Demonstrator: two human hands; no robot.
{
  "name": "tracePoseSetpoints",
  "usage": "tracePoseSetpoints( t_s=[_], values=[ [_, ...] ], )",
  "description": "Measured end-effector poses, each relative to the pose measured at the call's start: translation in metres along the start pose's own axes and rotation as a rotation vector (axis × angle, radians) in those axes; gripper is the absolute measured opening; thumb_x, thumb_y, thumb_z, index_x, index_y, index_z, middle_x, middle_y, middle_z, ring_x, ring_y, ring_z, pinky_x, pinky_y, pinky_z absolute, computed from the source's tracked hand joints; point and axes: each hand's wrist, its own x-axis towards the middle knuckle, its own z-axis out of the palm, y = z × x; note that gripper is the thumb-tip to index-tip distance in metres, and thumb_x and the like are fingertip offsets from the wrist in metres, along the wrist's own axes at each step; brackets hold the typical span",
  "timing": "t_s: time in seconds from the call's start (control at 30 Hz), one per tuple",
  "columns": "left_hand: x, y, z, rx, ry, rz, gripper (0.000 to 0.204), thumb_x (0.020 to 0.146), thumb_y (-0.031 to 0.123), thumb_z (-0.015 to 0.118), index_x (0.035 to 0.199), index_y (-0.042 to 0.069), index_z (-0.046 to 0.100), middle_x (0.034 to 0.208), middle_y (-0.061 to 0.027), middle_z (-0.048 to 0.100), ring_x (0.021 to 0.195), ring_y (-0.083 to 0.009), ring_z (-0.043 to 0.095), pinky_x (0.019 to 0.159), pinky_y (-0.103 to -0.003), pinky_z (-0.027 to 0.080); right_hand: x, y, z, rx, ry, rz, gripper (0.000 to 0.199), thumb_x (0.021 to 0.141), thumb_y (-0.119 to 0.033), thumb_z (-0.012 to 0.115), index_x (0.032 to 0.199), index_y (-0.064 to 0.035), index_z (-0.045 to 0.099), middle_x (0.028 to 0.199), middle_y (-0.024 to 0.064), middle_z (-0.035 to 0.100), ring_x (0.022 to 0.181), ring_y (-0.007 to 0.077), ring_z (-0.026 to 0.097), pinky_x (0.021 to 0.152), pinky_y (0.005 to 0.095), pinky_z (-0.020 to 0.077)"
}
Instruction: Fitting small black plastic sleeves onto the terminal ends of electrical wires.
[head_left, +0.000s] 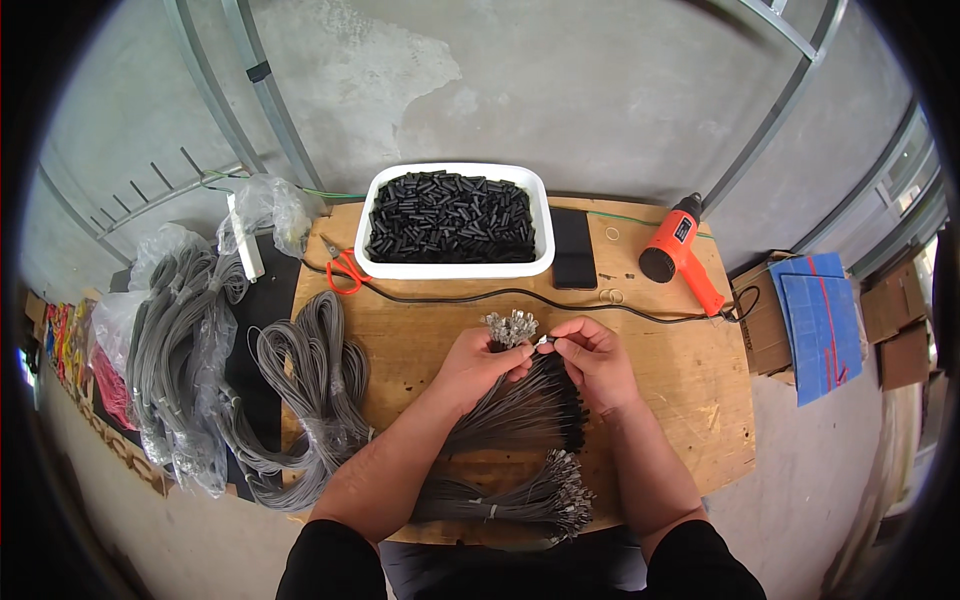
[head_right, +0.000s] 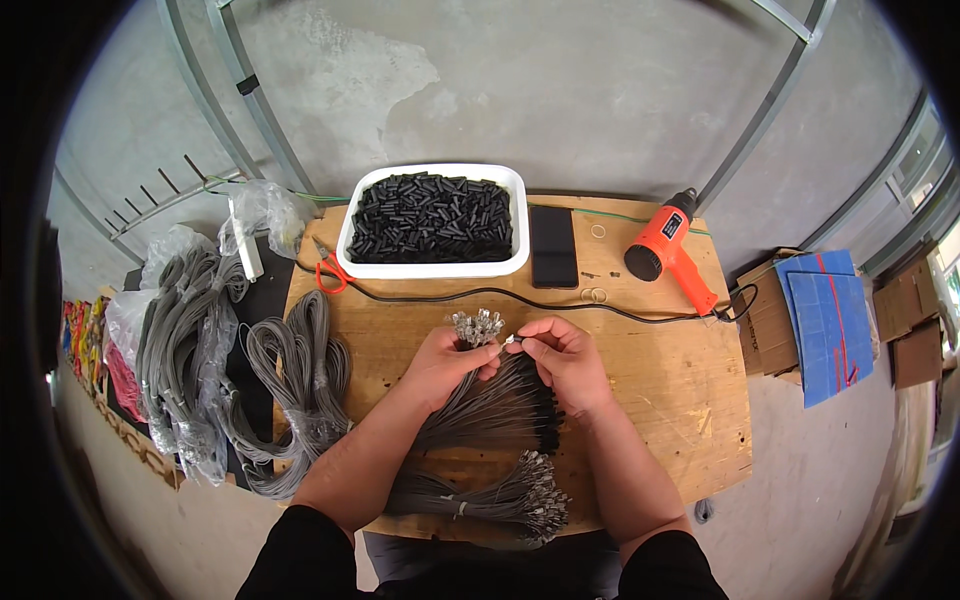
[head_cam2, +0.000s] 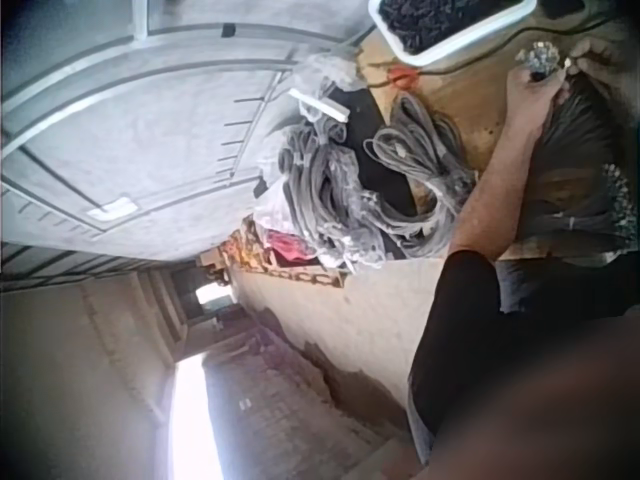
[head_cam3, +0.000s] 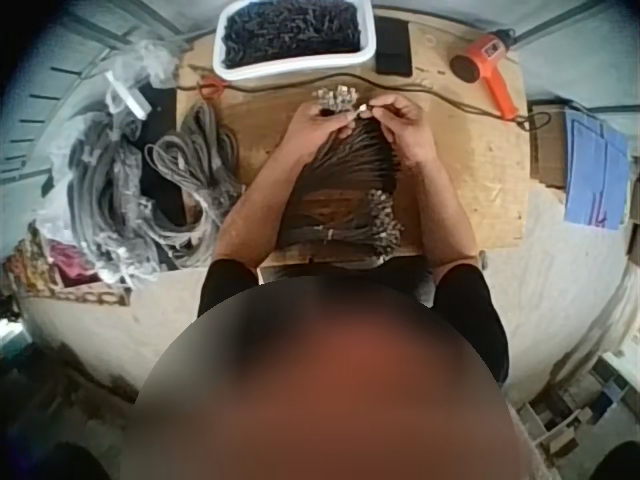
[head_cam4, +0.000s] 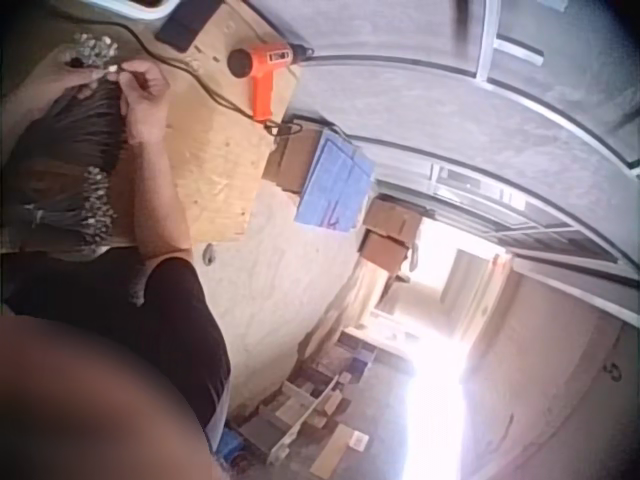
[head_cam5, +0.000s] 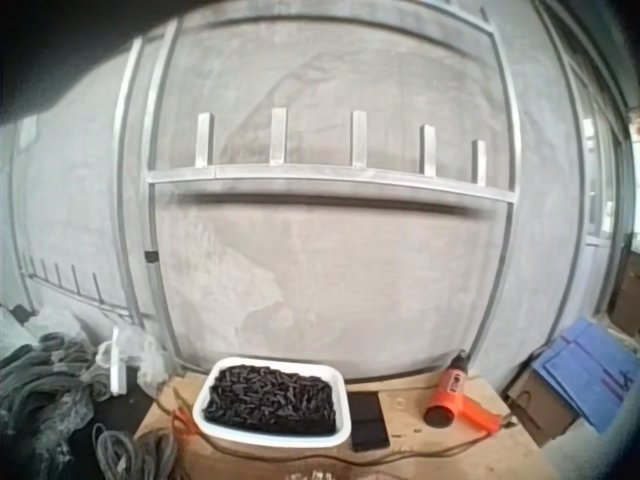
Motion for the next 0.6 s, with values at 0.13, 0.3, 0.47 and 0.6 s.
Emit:
tracePoseSetpoints(
  t_s=[0.13,0.3,0.47,0.6],
  values=[
    [-0.0009,0.0024,0.0015,0.009,-0.039,0.031,0.013,0.094,0.009,0.068,0.099,-0.002,0.065,0.084,-0.0062,0.067,0.072,-0.0112,0.061,0.066,-0.025,0.051,-0.0019,-0.0054,0.0046,-0.025,0.034,0.023,0.015,0.098,-0.006,0.061,0.112,-0.0008,0.064,0.093,0.0089,0.074,0.054,0.003,0.045,0.047,0.0173,0.0349],
    [-0.0005,0.0007,0.0014,0.039,-0.054,0.033,0.012,0.093,0.009,0.069,0.098,-0.002,0.065,0.084,-0.0059,0.066,0.072,-0.0107,0.061,0.065,-0.025,0.05,-0.0007,-0.0017,0.0018,-0.054,0.047,0.002,0.017,0.097,-0.008,0.063,0.112,-0.0004,0.066,0.092,0.0083,0.073,0.054,0.0032,0.046,0.048,0.0172,0.036],
    [0.0005,-0.0012,-0.0008,0.056,-0.062,0.021,0.013,0.092,0.009,0.07,0.097,-0.002,0.066,0.084,-0.0061,0.067,0.072,-0.0108,0.061,0.065,-0.025,0.051,-0.0017,-0.0019,0.0037,-0.071,0.093,-0.024,0.017,0.095,-0.006,0.066,0.11,-0.0002,0.07,0.09,0.0054,0.072,0.055,0.0033,0.046,0.049,0.0175,0.0363],
    [0.0009,-0.0008,-0.001,0.05,-0.08,0.009,0.013,0.092,0.009,0.07,0.097,-0.002,0.066,0.084,-0.0063,0.067,0.072,-0.0113,0.061,0.065,-0.025,0.051,-0.0014,0.0003,0.0011,-0.056,0.083,-0.062,0.016,0.093,-0.003,0.066,0.109,0.0002,0.071,0.092,0.0076,0.073,0.056,0.0037,0.048,0.049,0.0181,0.038]
  ],
)
